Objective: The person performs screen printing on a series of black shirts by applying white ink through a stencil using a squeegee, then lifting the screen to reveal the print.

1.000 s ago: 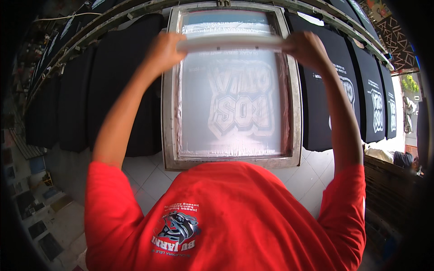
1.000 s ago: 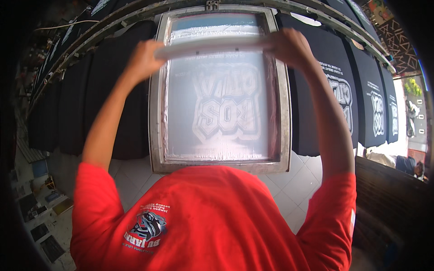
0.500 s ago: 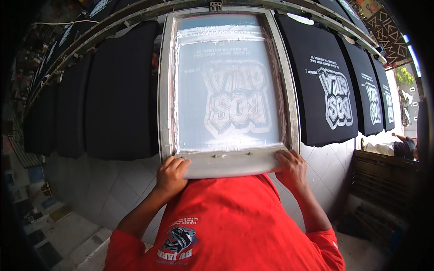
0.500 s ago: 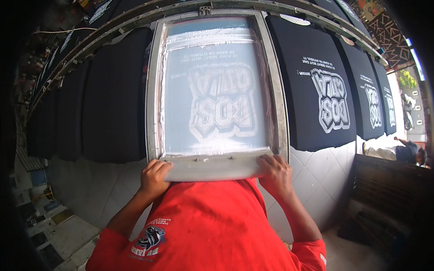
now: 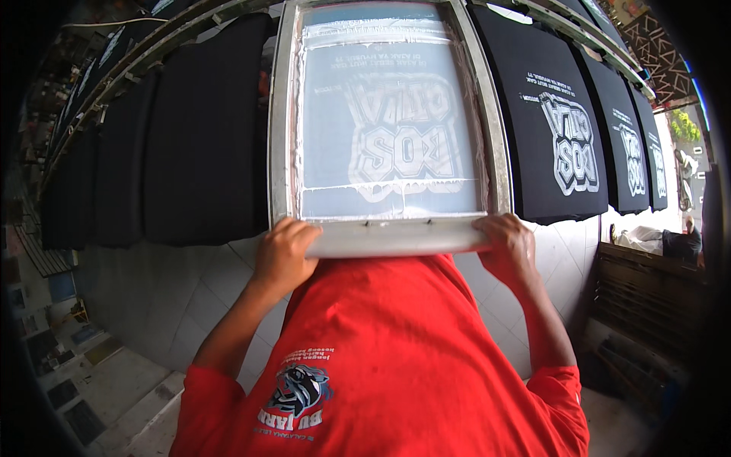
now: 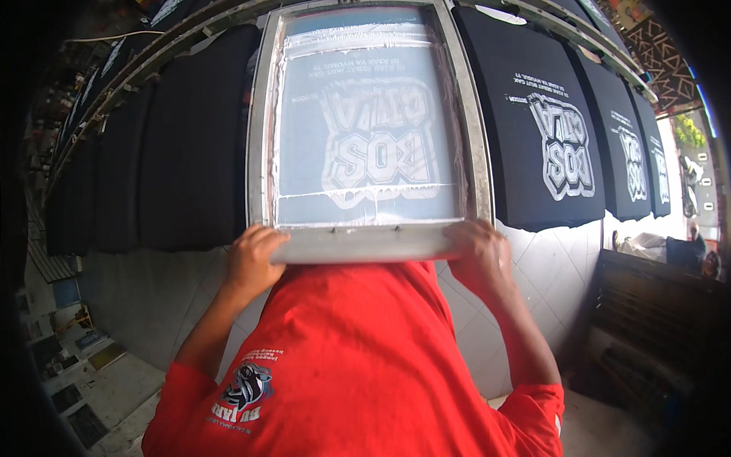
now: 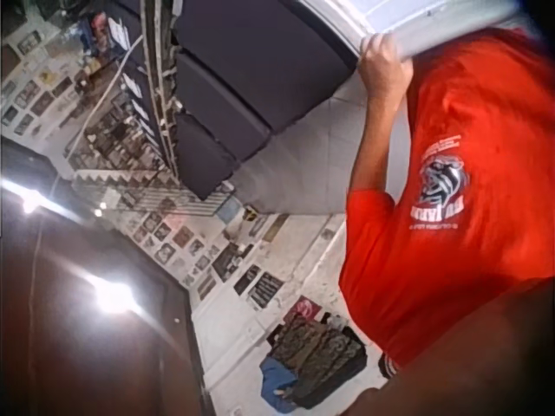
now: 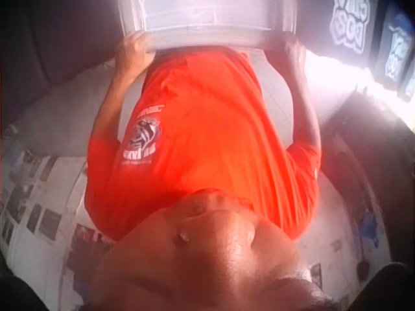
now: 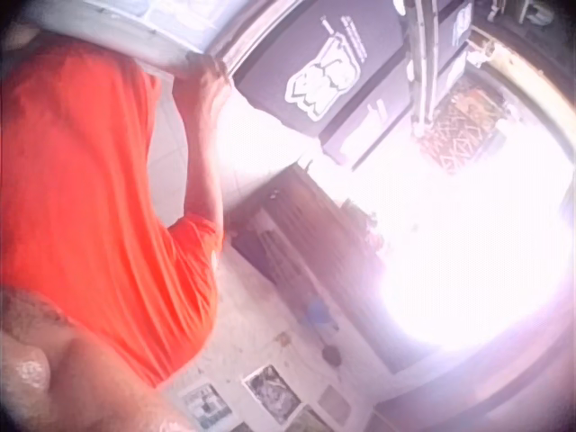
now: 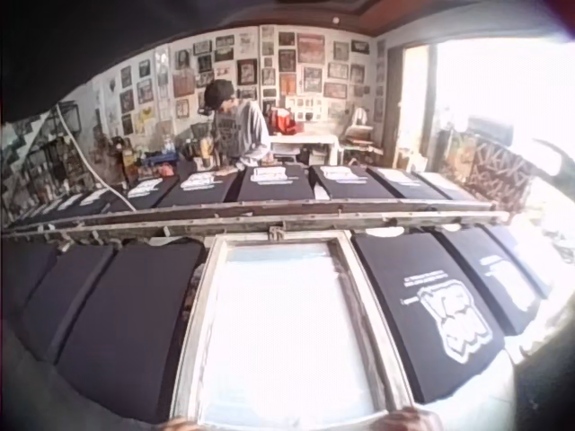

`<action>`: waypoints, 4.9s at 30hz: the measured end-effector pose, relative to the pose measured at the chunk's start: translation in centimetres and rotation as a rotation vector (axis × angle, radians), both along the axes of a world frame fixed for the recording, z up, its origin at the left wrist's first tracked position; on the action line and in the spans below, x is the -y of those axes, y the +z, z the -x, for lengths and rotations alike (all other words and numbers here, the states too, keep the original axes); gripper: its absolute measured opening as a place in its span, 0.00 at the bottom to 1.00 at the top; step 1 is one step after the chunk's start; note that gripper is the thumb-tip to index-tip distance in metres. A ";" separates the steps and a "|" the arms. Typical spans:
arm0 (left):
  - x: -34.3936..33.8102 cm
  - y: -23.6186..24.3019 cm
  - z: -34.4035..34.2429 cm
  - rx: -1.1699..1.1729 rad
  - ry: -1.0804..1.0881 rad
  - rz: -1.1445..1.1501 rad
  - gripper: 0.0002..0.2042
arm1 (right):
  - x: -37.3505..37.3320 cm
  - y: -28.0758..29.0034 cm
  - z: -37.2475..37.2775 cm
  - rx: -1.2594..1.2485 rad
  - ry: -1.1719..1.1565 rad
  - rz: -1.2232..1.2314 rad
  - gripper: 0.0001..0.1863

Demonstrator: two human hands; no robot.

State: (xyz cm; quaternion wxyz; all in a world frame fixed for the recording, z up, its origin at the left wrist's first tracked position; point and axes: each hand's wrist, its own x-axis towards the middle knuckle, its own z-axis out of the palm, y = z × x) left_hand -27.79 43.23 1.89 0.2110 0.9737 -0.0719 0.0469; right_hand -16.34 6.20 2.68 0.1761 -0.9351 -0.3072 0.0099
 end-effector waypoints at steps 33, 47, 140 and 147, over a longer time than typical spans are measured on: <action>-13.7 -1.9 -37.6 -0.078 -0.004 -0.050 0.19 | -13.4 -1.1 -38.8 0.081 0.163 0.344 0.18; -5.9 5.8 -17.4 0.209 0.028 -0.098 0.18 | -5.8 6.5 -18.8 0.211 0.013 0.085 0.07; -5.2 -10.6 1.4 -0.219 0.782 0.701 0.24 | 5.0 -10.2 -2.9 -0.549 -0.807 -0.601 0.31; -4.9 -9.7 1.1 -0.244 0.782 0.668 0.23 | 5.0 -9.6 -3.1 -0.557 -0.808 -0.621 0.30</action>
